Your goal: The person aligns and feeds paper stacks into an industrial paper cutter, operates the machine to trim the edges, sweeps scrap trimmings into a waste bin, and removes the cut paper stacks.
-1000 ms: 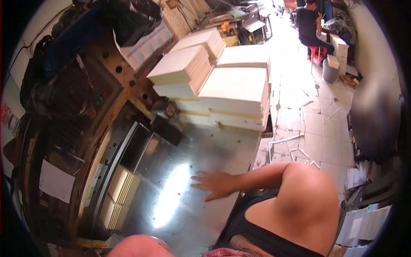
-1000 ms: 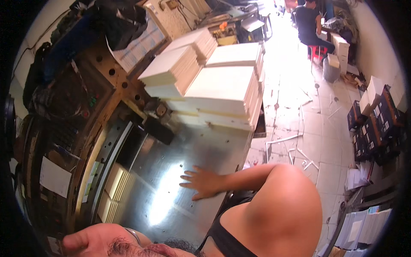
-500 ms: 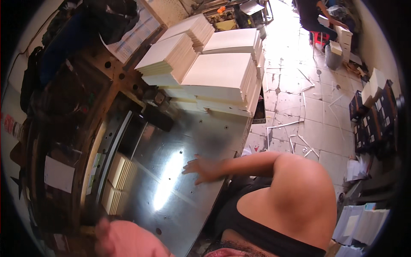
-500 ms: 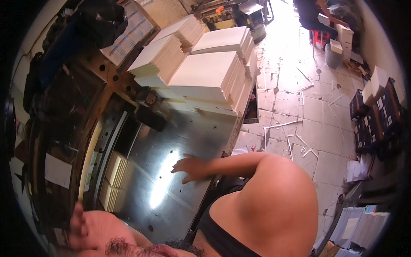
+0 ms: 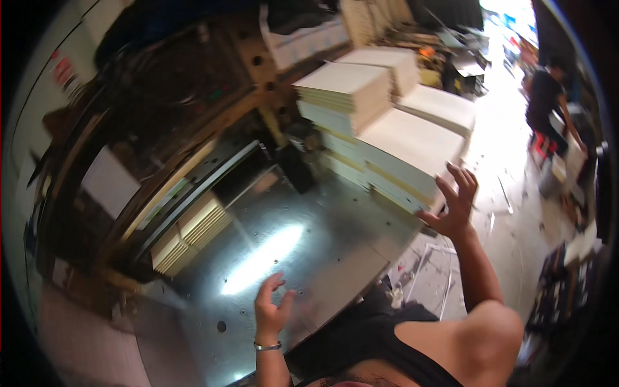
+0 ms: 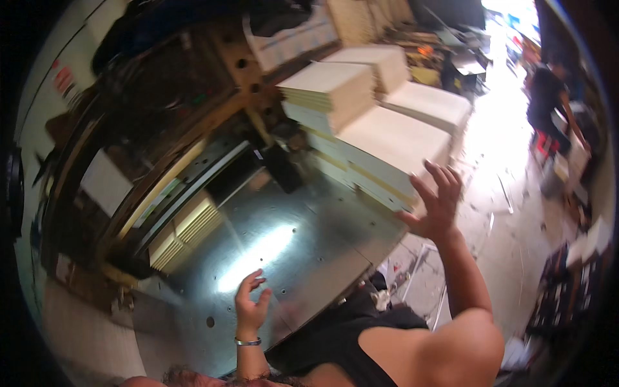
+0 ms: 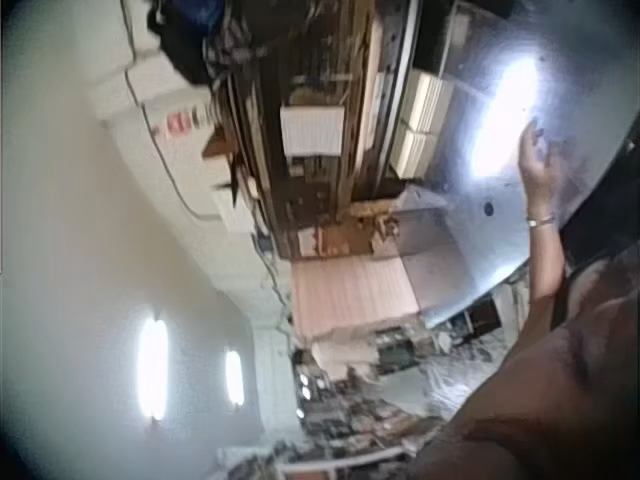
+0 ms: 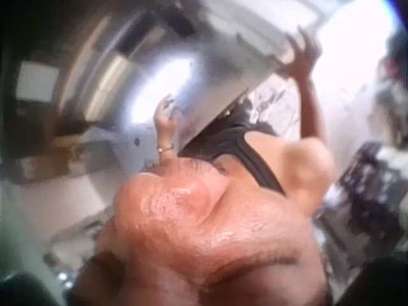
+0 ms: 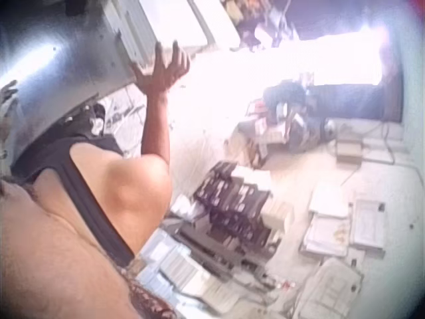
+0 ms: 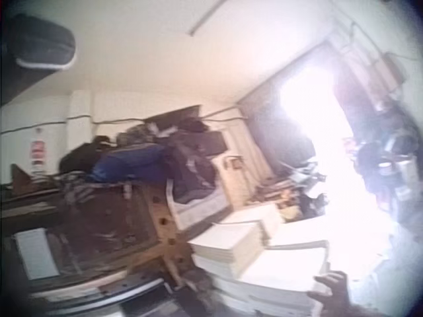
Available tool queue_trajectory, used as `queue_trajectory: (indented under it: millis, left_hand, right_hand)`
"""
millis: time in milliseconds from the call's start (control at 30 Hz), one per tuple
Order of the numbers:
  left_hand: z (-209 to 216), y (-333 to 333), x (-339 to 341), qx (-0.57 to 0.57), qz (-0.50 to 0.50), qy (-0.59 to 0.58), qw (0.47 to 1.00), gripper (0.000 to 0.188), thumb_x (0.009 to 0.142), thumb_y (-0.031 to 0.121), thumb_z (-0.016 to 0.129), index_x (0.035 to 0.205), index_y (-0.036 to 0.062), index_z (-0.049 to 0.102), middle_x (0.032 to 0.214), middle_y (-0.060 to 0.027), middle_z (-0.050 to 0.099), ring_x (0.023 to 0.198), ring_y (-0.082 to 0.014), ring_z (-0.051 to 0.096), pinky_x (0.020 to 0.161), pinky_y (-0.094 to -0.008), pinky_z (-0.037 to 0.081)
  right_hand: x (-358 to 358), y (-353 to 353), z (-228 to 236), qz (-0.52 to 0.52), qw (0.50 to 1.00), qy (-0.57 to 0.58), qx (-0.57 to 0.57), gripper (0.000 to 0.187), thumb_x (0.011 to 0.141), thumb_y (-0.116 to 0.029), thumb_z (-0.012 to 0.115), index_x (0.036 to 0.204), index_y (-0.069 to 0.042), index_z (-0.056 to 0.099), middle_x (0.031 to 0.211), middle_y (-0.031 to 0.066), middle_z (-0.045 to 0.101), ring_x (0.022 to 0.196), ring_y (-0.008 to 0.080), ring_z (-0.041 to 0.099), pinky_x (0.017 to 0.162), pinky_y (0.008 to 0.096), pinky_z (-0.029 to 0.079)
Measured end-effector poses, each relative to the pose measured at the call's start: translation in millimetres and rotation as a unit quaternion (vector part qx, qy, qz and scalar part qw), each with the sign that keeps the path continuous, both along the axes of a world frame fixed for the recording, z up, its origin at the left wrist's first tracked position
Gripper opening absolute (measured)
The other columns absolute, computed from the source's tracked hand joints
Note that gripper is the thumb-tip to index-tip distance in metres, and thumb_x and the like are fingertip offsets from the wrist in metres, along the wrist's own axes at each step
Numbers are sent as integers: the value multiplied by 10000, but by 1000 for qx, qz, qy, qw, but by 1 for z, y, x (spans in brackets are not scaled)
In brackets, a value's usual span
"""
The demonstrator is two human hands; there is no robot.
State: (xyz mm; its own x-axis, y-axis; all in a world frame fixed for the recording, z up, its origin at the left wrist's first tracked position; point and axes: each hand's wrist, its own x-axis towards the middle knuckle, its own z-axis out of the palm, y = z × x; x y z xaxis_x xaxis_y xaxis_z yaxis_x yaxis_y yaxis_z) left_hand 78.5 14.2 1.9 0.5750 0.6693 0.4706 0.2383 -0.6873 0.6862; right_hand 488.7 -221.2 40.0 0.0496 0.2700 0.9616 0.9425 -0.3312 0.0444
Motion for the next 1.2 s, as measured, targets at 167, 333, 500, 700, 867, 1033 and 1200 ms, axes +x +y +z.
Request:
queue_trajectory:
  millis: [167, 333, 500, 700, 867, 1033, 1200]
  left_hand:
    - [-23, -14, -1, -63, -16, 14, 998, 426, 906, 176, 775, 1290, 36, 656, 1238, -133, 715, 1066, -240, 723, 923, -366, 563]
    - [-50, -17, -8, -143, 28, -23, 989, 398, 913, 109, 748, 1288, 16, 650, 1219, -134, 719, 1036, -228, 725, 919, -352, 561]
    - [-50, -23, -2, -265, 36, -118, 956, 386, 956, 62, 686, 1328, -10, 614, 1236, -135, 700, 1060, -216, 698, 923, -351, 553]
    - [-31, -27, 25, -367, -44, -166, 914, 455, 1053, 150, 579, 1480, 19, 490, 1396, -159, 599, 1209, -249, 626, 1014, -370, 514]
    - [-10, -53, 75, -636, -253, -221, 694, 701, 1086, 437, 494, 1624, 68, 239, 1525, -193, 487, 1324, -319, 559, 1089, -489, 471]
    - [-5, -54, 86, -725, -173, -251, 617, 672, 1052, 500, 544, 1534, 60, 381, 1463, -150, 535, 1320, -292, 550, 1116, -436, 448]
    - [-28, -56, 65, -650, -82, -243, 715, 576, 1008, 292, 662, 1475, 37, 443, 1348, -130, 611, 1240, -248, 602, 1037, -386, 503]
  right_hand:
    - [18, -1, -6, -49, 995, 18, -84, 767, 823, -525, 797, 1406, -89, 554, 1412, 175, 590, 1322, 384, 527, 1158, 569, 337]
    - [21, 8, 12, -22, 998, 18, -62, 612, 845, -479, 786, 1281, -74, 642, 1290, 145, 663, 1246, 359, 591, 1125, 549, 380]
    - [8, 11, 35, -11, 999, 1, -51, 592, 821, -538, 796, 1193, -96, 668, 1222, 102, 684, 1203, 315, 613, 1148, 549, 337]
    - [-56, 28, 47, 98, 994, -7, -39, 453, 833, -382, 817, 1138, -82, 669, 1074, 73, 728, 1033, 286, 673, 1036, 489, 416]
    - [-105, 30, 21, 217, 976, 1, -32, 299, 810, -187, 788, 1074, -90, 686, 1038, 71, 730, 931, 252, 679, 856, 416, 477]
    - [-156, 48, -49, 310, 929, 129, -155, 443, 727, -221, 785, 1159, -146, 721, 1111, 1, 724, 990, 190, 663, 853, 355, 455]
    - [-205, 50, -40, 342, 893, 154, -248, 542, 731, -284, 785, 1257, -204, 682, 1223, -47, 673, 1078, 162, 636, 865, 345, 444]
